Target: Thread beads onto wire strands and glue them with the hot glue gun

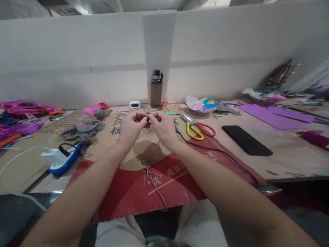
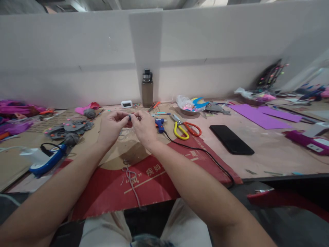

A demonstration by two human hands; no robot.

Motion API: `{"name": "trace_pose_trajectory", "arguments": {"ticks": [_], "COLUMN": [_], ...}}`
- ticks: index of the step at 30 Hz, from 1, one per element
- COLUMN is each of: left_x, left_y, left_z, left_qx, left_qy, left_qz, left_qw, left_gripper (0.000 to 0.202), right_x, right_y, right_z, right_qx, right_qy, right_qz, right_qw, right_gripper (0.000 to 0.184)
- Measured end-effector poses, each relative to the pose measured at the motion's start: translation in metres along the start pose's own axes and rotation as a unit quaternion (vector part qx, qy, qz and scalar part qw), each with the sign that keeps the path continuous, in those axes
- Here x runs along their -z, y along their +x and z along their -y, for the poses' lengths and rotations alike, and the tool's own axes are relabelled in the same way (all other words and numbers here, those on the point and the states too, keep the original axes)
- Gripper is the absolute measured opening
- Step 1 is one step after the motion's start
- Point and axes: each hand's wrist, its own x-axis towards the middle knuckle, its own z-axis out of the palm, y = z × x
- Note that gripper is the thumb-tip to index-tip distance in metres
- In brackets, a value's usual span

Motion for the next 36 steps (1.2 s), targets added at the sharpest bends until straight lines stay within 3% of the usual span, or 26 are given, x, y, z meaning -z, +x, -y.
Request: {"name": "trace_pose_trajectory", "arguments": {"ticks": [14,36], "left_x": [0.001,-0.001], "left_y": [0.002,0.002], "left_z": [0.004,0.011], "left_qx": [0.011,0.054], "left_qy": [-0.020,-0.077], "left_qz": [-0.028,0.007], "left_qw": [0.999,0.996], "left_gripper": [0.014,0.011], "right_x": [0.000,0.002], "right_y": [-0.003,-0.002], "right_z": [0.006,0.007], "right_qx": [0.033,0.024], "right_qy": [-0.037,-0.095], "right_qz": [0.010,0.000], "right_qw": [0.999,0.995], "right_gripper": [0.022,0.019]}}
